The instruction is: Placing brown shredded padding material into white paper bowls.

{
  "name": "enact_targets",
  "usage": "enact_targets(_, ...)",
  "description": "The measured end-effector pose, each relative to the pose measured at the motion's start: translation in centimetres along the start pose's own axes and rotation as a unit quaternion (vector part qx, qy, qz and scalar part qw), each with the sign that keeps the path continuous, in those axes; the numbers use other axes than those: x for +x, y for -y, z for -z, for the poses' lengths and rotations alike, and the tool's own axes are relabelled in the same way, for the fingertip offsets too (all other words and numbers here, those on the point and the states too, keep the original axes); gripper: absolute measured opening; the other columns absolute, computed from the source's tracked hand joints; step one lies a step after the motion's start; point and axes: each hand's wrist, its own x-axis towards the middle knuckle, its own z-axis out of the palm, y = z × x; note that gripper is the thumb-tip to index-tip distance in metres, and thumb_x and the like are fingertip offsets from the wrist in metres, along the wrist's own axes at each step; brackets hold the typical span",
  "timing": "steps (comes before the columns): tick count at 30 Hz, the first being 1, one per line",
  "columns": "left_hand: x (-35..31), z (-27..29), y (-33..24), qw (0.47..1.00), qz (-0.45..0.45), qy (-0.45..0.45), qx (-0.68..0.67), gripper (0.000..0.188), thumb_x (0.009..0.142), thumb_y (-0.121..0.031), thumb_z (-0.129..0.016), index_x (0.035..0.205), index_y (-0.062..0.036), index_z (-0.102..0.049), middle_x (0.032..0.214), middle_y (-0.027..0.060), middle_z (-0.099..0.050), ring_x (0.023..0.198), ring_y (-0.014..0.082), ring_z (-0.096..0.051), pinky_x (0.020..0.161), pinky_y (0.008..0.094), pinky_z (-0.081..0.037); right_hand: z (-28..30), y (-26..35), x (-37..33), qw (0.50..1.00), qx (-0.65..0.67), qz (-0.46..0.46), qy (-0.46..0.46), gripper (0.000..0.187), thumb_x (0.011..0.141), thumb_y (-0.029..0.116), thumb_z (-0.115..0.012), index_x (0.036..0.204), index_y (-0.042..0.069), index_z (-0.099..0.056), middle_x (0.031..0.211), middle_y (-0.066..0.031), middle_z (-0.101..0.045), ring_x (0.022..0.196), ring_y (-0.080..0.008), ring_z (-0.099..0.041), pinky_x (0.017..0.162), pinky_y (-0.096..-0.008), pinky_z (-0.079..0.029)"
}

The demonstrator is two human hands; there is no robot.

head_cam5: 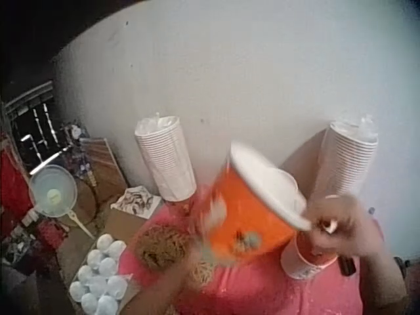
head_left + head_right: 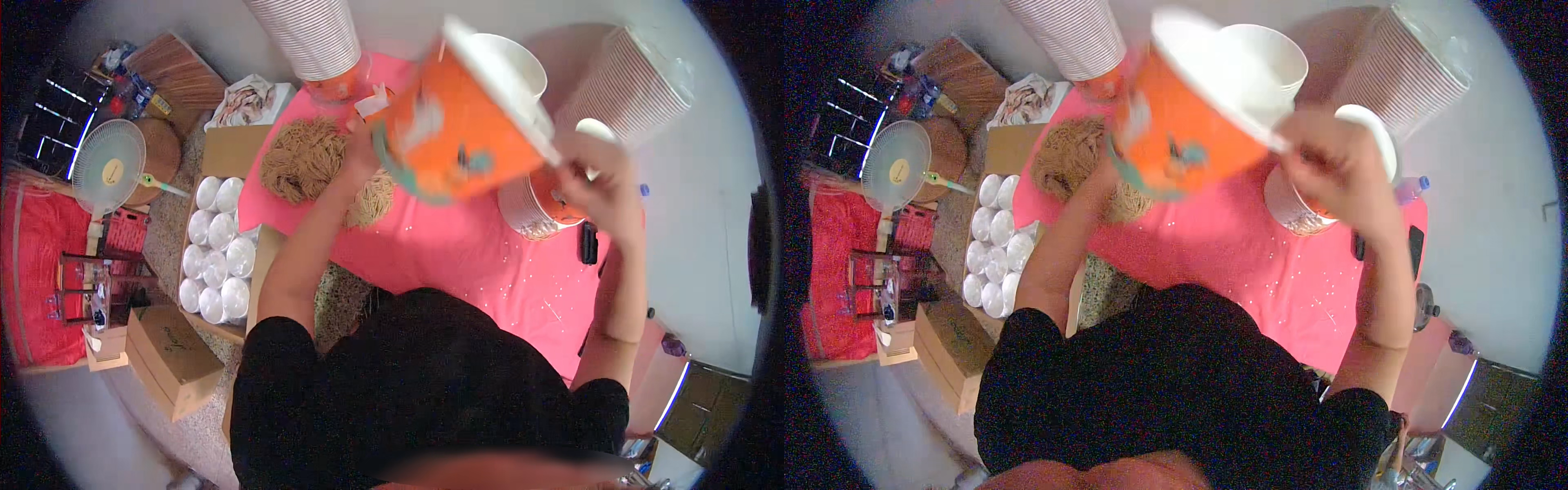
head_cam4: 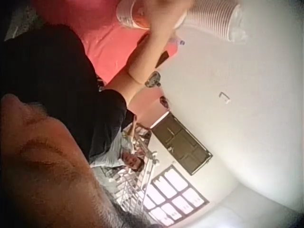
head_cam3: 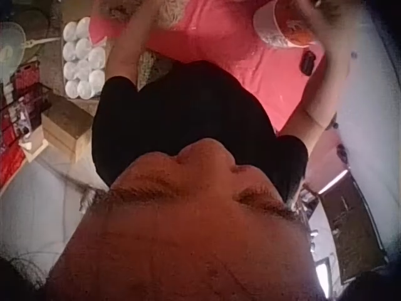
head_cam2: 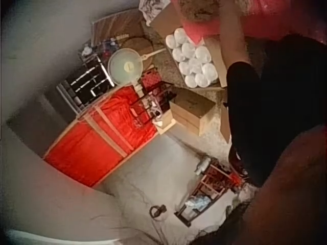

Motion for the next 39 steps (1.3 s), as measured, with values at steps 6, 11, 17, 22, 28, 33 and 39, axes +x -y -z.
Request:
enact_targets(6, -7.3, 2.5, -5.9, 0.976, -0.057, 0.013, 0.209, 0.011, 0.079, -0.015, -0.058, 0.077, -0.0045, -0.061, 0.081, 0.0103, -0.061, 0.078, 0.0279, -0.06, 0.072, 0.0379, -0.047, -7.1, -6.3, -7.1, 0.994, -0.048, 0.002, 0.102, 0.016, 0.069, -0.004, -0.063, 0.085, -0.002, -0.06, 0.08, -0.0129, -0.062, 0.063, -0.0259, -0.06, 0.056, -0.0316, -0.048)
enact_targets(11, -8.5, 2.7, -5.8, 0.872, -0.189, 0.128, 0.434, 0.01, 0.074, -0.018, -0.061, 0.082, -0.0112, -0.064, 0.09, 0.0058, -0.055, 0.097, 0.0261, -0.051, 0.086, 0.0441, -0.038, -9.5, -8.8, -10.4, 0.994, -0.084, 0.009, 0.066, 0.017, 0.068, 0.0, -0.064, 0.084, 0.0, -0.06, 0.086, -0.0133, -0.063, 0.076, -0.0293, -0.062, 0.065, -0.0368, -0.051)
enact_targets(17, -9.2, 0.3, -3.8, 0.823, -0.278, 0.181, 0.461, 0.009, 0.072, -0.019, -0.059, 0.076, -0.0116, -0.064, 0.086, 0.0035, -0.054, 0.097, 0.0214, -0.049, 0.085, 0.0394, -0.034, -10.7, -11.3, -12.6, 0.988, -0.129, 0.02, 0.084, 0.02, 0.067, -0.001, -0.062, 0.087, 0.0, -0.061, 0.098, -0.0148, -0.062, 0.087, -0.0311, -0.061, 0.073, -0.038, -0.051)
enact_targets(22, -9.3, -1.0, -4.0, 0.816, -0.25, 0.153, 0.498, 0.011, 0.07, -0.02, -0.059, 0.071, -0.0107, -0.064, 0.084, 0.0043, -0.054, 0.094, 0.0209, -0.049, 0.082, 0.0378, -0.034, -10.4, -10.4, -13.3, 0.974, -0.205, -0.031, 0.09, 0.019, 0.07, -0.001, -0.059, 0.089, 0.001, -0.061, 0.096, -0.0135, -0.062, 0.087, -0.0306, -0.061, 0.073, -0.0388, -0.051)
enact_targets(28, -9.6, -1.8, -2.8, 0.804, -0.251, 0.131, 0.523, 0.01, 0.069, -0.02, -0.059, 0.069, -0.0103, -0.064, 0.084, 0.0054, -0.055, 0.093, 0.0215, -0.05, 0.083, 0.0384, -0.034, -12.9, -7.2, -11.6, 0.992, -0.12, -0.016, 0.035, 0.024, 0.065, 0.011, -0.068, 0.087, 0.004, -0.06, 0.09, -0.0117, -0.062, 0.082, -0.0293, -0.059, 0.072, -0.0408, -0.047)
enact_targets(33, -9.9, -1.5, -4.5, 0.851, -0.245, 0.129, 0.447, 0.009, 0.069, -0.016, -0.06, 0.074, -0.0086, -0.062, 0.083, 0.006, -0.055, 0.094, 0.0225, -0.051, 0.086, 0.0399, -0.033, -16.8, -7.2, -11.5, 0.979, -0.166, -0.014, 0.119, 0.03, 0.065, 0.019, -0.071, 0.09, 0.007, -0.06, 0.083, -0.0092, -0.06, 0.08, -0.0265, -0.058, 0.071, -0.0388, -0.044)
enact_targets(39, -11.1, -1.7, -12.8, 0.98, -0.136, 0.012, 0.148, 0.007, 0.071, -0.009, -0.063, 0.075, -0.005, -0.058, 0.081, 0.0084, -0.058, 0.083, 0.0258, -0.055, 0.078, 0.0407, -0.041, -15.7, -8.6, -12.4, 0.976, -0.174, -0.003, 0.132, 0.02, 0.067, 0.01, -0.064, 0.087, 0.008, -0.061, 0.077, -0.0076, -0.059, 0.08, -0.0257, -0.059, 0.073, -0.0391, -0.044)
